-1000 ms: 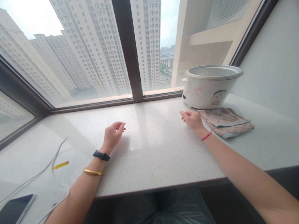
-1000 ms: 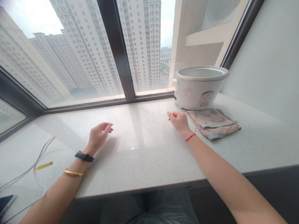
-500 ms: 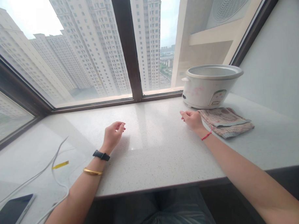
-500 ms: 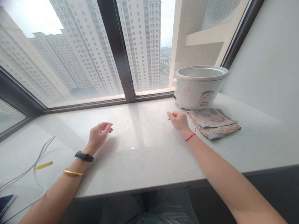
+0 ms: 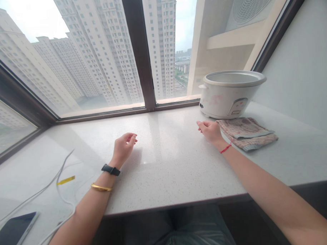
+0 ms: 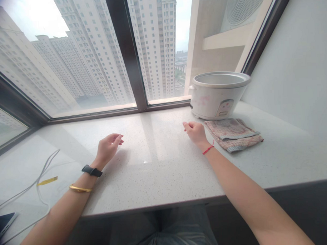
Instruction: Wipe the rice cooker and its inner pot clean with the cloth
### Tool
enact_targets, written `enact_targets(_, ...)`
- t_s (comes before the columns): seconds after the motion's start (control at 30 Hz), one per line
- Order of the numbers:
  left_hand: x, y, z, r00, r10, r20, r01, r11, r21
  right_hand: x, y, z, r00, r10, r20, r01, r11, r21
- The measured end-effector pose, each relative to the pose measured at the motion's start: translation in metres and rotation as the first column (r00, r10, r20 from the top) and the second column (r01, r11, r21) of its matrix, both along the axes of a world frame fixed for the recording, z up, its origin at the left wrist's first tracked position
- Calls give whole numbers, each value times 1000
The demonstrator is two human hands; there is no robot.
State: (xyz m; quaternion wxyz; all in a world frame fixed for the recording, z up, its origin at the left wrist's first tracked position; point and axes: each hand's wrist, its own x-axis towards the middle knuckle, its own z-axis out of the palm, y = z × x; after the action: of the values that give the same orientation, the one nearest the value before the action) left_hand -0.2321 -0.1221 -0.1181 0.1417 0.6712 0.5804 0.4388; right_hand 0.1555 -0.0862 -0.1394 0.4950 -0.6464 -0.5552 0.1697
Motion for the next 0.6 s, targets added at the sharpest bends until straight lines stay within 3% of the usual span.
enact_targets(0.6,0,0,0,1000,-2,2,2,1000,-7,-1,0,1,1000,17,5,-17,1000,-6)
